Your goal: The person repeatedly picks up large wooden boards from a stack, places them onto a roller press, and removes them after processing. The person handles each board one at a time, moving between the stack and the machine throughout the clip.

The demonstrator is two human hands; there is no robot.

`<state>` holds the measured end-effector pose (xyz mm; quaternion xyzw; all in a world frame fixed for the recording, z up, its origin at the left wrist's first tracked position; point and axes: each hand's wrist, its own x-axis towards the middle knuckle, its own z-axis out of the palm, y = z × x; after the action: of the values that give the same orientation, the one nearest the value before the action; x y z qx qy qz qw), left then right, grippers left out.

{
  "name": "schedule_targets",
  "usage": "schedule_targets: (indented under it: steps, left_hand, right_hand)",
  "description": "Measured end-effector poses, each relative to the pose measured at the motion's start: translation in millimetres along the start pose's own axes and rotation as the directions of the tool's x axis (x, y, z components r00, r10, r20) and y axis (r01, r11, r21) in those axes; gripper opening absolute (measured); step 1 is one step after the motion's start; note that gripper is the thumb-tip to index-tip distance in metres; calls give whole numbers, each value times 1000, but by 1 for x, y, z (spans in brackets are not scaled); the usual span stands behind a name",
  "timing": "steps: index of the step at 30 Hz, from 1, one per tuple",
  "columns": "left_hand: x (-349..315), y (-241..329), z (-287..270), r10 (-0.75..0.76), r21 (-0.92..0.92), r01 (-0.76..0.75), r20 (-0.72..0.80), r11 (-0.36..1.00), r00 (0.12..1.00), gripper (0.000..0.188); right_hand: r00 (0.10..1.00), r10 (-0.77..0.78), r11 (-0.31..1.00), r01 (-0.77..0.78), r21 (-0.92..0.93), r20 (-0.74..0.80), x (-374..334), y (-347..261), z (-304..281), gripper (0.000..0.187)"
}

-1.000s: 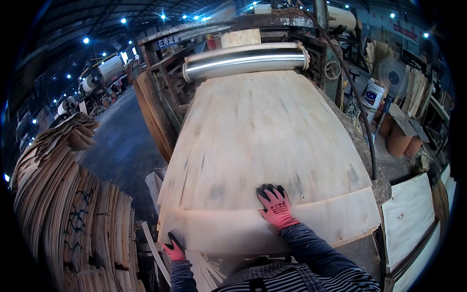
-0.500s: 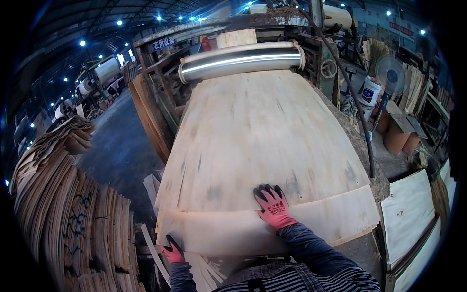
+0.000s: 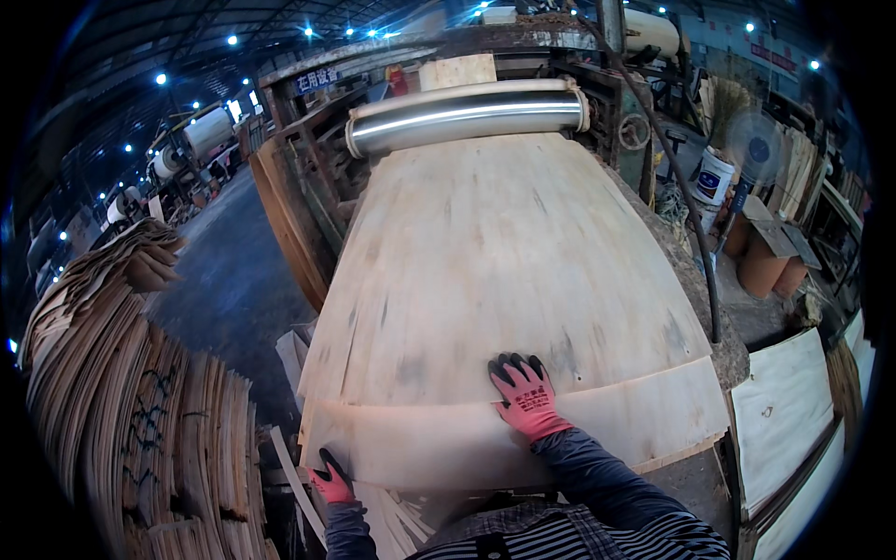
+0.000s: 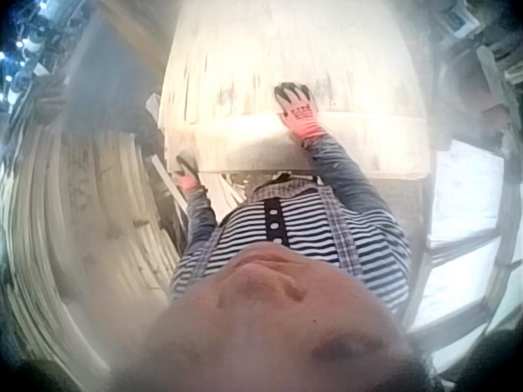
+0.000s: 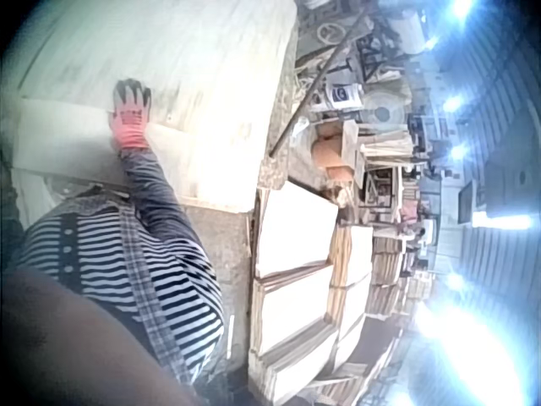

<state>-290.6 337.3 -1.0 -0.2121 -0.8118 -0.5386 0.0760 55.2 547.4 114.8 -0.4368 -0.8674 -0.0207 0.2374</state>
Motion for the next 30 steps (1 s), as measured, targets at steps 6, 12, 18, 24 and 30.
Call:
schedule_targets:
  steps: [6,12,18,24,30]
  left_hand:
    - [-6,54,-10,-163,57,158,98,986,982,57]
    - [-6,56,-13,-61,51,57,72,997,996,54]
    - [-6,38,-9,53,-4,-53,43,999,998,47]
    - [-2,44,-5,75,-115,-70,45,991,996,38]
    - [0,18,-8,-56,44,50,163,998,985,55]
  right_hand:
    - [1000,6,1000,-6,15,-7,0,1,-1,54]
    - [997,33,999,-35,14,73,0,-1,-2,55]
    - [1000,7,999,-7,35,-18,1,-2,-1,53]
    - [999,25,1000,-26,15,34,1,0,1,56]
    - [1000,16,1000,-16,9,-10,1,0,3,56]
